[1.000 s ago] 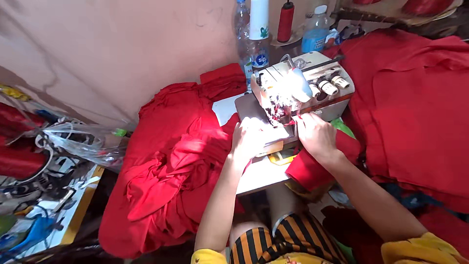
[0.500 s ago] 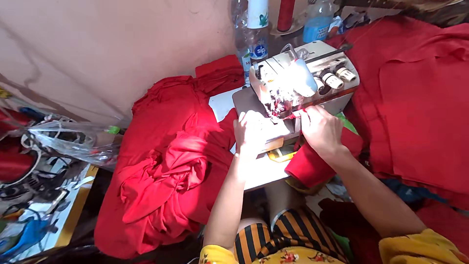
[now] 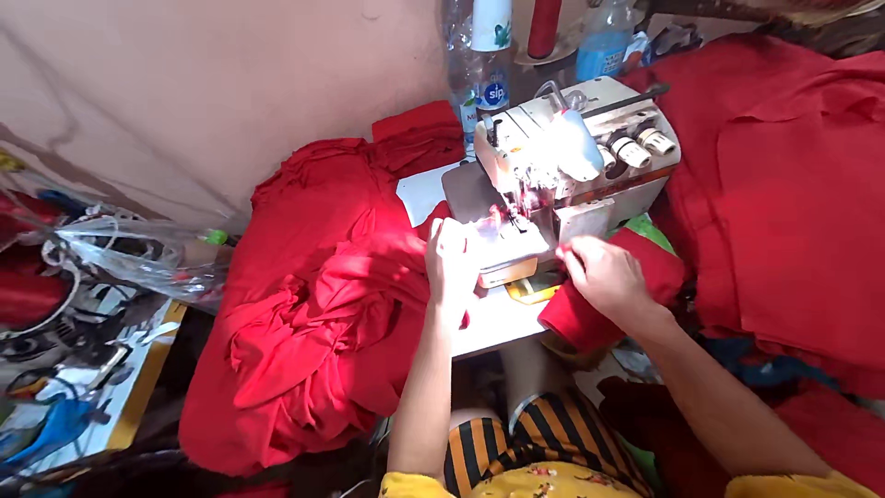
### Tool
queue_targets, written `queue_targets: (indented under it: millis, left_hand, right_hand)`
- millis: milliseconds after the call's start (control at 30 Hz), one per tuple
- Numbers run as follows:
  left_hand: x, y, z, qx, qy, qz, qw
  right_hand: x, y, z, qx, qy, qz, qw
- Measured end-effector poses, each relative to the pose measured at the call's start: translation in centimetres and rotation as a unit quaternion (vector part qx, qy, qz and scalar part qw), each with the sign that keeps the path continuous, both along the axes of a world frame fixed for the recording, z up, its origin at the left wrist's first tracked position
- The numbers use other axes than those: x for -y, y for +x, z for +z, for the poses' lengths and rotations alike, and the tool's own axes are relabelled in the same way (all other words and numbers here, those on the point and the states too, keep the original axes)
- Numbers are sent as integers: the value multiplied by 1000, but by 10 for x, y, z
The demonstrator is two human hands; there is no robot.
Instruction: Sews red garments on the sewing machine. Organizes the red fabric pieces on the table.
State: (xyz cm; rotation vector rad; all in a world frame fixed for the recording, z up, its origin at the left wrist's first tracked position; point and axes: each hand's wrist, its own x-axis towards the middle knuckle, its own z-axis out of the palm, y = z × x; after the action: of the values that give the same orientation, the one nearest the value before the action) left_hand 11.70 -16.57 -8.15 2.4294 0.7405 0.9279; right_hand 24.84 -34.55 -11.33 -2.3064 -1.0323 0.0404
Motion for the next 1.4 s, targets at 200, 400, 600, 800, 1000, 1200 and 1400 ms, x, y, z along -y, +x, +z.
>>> queue_targets:
  millis: [200, 400, 600, 800, 1000, 1200, 1400]
  left_hand:
    - [47, -44, -19, 56, -35, 29, 997]
    - [82, -41, -9, 93, -104, -140, 980]
    - [106, -20, -37, 52, -81, -267, 959]
    - [104, -26, -39, 11, -66, -268, 961]
    - [91, -61, -44, 58, -67, -227, 970]
    - [62, -152, -45, 76, -49, -8, 996]
    - [-31, -197, 1, -146, -111, 286, 941]
  right_hand:
    - [18, -11, 9, -4, 57, 77, 995]
    - [-1, -26, 11, -271, 206, 235, 910]
    - [-6, 6, -2, -266, 229, 54, 935]
    - [-6, 39, -1, -81, 182, -32, 980]
    - [-4, 41, -1, -15, 188, -85, 978]
    - [9, 4, -25, 92, 176, 109, 974]
    - [7, -16, -10, 59, 188, 225, 954]
